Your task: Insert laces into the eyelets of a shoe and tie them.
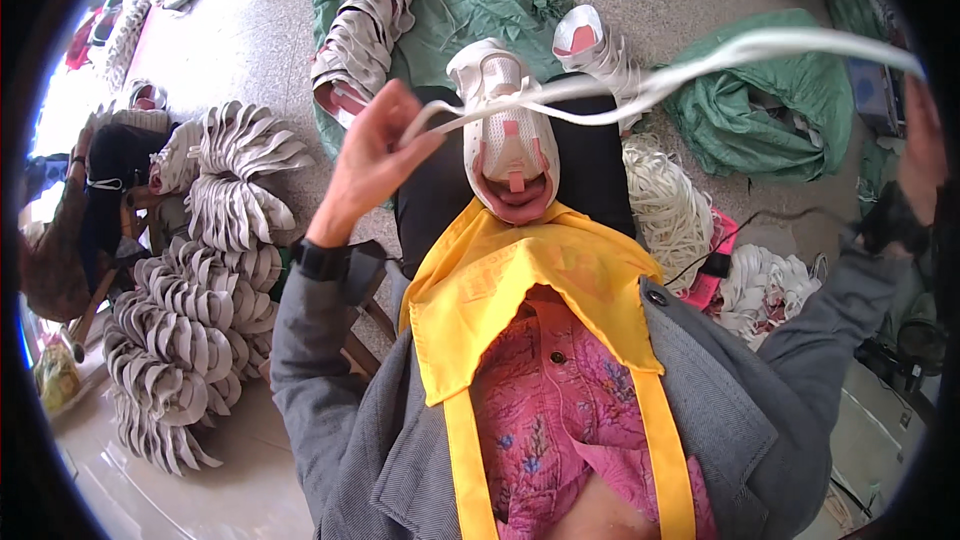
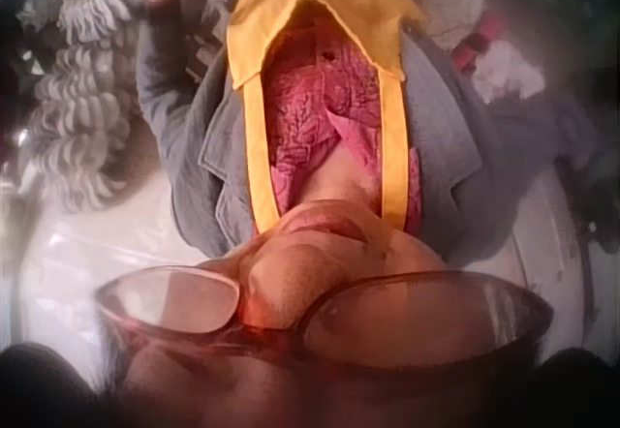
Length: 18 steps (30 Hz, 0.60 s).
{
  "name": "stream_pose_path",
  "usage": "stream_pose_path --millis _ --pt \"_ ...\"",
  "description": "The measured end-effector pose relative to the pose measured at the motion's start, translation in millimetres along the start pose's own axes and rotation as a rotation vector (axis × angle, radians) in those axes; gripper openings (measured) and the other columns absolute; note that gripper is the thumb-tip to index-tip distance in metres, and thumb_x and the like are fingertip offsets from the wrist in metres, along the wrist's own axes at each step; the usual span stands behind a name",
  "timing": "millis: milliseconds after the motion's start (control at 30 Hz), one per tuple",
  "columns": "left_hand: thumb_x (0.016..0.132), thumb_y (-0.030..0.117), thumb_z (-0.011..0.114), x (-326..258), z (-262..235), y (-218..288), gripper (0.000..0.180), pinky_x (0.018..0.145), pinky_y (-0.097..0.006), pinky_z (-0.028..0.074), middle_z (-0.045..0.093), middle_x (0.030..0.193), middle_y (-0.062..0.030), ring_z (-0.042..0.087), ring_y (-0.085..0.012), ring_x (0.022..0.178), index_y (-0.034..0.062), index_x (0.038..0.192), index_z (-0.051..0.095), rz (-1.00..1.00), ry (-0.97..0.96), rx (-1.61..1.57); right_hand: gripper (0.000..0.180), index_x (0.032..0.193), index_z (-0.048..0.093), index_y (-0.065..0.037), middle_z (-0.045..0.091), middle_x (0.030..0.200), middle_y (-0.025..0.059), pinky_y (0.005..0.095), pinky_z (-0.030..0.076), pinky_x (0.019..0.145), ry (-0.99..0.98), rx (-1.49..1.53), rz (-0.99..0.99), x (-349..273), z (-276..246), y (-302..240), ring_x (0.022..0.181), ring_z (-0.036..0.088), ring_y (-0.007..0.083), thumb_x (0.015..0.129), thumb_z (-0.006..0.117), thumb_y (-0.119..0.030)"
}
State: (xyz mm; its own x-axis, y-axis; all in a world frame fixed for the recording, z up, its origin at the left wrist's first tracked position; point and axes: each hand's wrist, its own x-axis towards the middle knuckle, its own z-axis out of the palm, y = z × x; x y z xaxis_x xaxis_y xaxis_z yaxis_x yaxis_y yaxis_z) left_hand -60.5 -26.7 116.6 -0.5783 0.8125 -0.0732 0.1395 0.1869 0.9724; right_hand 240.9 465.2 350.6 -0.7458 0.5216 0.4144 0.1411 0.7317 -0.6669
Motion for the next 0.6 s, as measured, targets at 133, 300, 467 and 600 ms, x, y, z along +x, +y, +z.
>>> stream_pose_path --millis 133,300,467,600 --pt "0.095 0.010 0.072 -16 -51 -8 0.019 0.060 -0.020 0.029 0.050 0.078 0.0079 0.041 -0.0018 0.072 0.0080 0.101 0.054 -0.219 -0.093 -0.049 0.031 0.128 0.065 -0.002 0.072 0.102 0.0027 0.0162 0.044 0.050 -0.418 0.189 0.285 -35 35 12 0.057 0.053 0.0005 0.105 0.056 -0.020" --pt "0.101 0.023 0.066 -49 -125 -54 0.017 0.054 -0.023 0.030 0.053 0.072 0.0057 0.044 -0.0032 0.062 0.0096 0.094 0.059 -0.469 0.161 0.174 0.026 0.121 0.071 -0.006 0.073 0.101 0.0005 0.0190 0.045 0.048 -0.512 0.191 0.509 -105 197 14 0.055 0.053 0.0023 0.097 0.069 -0.017" --pt "0.093 0.014 0.068 -68 -134 -94 0.016 0.065 -0.042 0.051 0.068 0.085 -0.0176 0.067 -0.0357 0.073 0.0003 0.095 0.059 -0.091 0.393 1.066 0.033 0.120 0.069 -0.003 0.074 0.093 0.0091 0.0298 0.052 0.055 -0.616 0.243 0.381 -119 307 -16 0.060 0.064 0.0133 0.091 0.075 -0.017" --pt "0.093 0.007 0.069 -20 -62 -57 0.012 0.063 -0.035 0.051 0.066 0.084 -0.0132 0.065 -0.0216 0.071 -0.0011 0.096 0.061 -0.026 0.292 0.707 0.018 0.106 0.069 0.000 0.070 0.093 0.0187 0.0421 0.054 0.071 -0.537 0.127 -0.124 -134 347 -4 0.080 0.068 0.0355 0.092 0.068 -0.012"
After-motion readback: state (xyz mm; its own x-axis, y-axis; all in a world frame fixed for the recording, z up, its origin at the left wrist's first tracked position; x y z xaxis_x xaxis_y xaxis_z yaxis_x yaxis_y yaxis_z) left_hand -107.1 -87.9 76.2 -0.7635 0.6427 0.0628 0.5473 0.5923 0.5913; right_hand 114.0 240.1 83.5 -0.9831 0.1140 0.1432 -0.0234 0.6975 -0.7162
